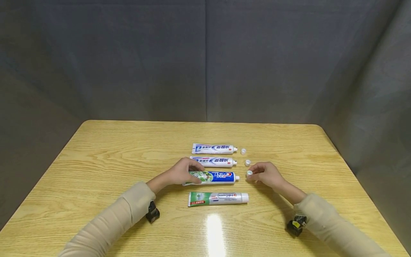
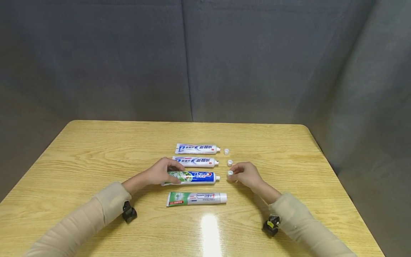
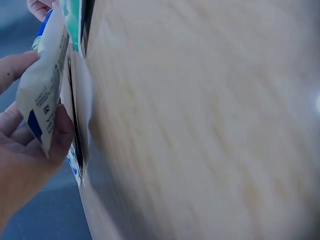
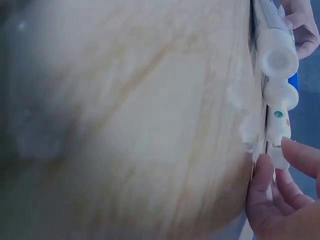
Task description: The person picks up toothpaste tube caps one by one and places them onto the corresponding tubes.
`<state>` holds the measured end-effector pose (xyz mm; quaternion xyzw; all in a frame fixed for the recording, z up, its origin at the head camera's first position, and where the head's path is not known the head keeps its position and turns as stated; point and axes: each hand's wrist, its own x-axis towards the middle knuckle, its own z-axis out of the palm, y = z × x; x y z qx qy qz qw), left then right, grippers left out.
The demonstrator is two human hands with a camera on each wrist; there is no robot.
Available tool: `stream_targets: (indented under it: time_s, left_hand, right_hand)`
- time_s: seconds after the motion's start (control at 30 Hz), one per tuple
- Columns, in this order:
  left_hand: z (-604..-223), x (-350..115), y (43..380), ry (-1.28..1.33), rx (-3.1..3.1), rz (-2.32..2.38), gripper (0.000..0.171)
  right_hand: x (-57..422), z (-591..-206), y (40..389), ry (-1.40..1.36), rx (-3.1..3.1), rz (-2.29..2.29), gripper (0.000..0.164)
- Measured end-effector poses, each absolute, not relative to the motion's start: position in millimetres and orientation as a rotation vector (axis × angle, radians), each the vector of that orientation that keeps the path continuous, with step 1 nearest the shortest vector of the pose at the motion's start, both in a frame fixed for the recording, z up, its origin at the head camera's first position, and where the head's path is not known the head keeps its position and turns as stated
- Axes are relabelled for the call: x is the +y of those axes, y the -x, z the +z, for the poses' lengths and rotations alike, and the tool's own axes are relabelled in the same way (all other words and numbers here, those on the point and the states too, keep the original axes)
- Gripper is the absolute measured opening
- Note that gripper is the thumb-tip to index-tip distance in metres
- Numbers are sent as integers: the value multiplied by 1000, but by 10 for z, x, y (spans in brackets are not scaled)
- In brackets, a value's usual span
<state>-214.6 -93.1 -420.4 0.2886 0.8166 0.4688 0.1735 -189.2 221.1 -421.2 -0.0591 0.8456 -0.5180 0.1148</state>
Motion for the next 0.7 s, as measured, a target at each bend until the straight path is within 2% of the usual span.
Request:
stream_targets:
  time_s: [0.23, 0.7]
  left_hand:
    - [-4205, -937, 2144, -779, 2324, 1378, 32]
    - [-4133, -946, 2115, -774, 2286, 1540, 30]
  right_hand:
    - [2234, -4215, 1886, 160, 2455, -1518, 23]
    - [2279, -4138, 1833, 264, 2358, -1675, 33]
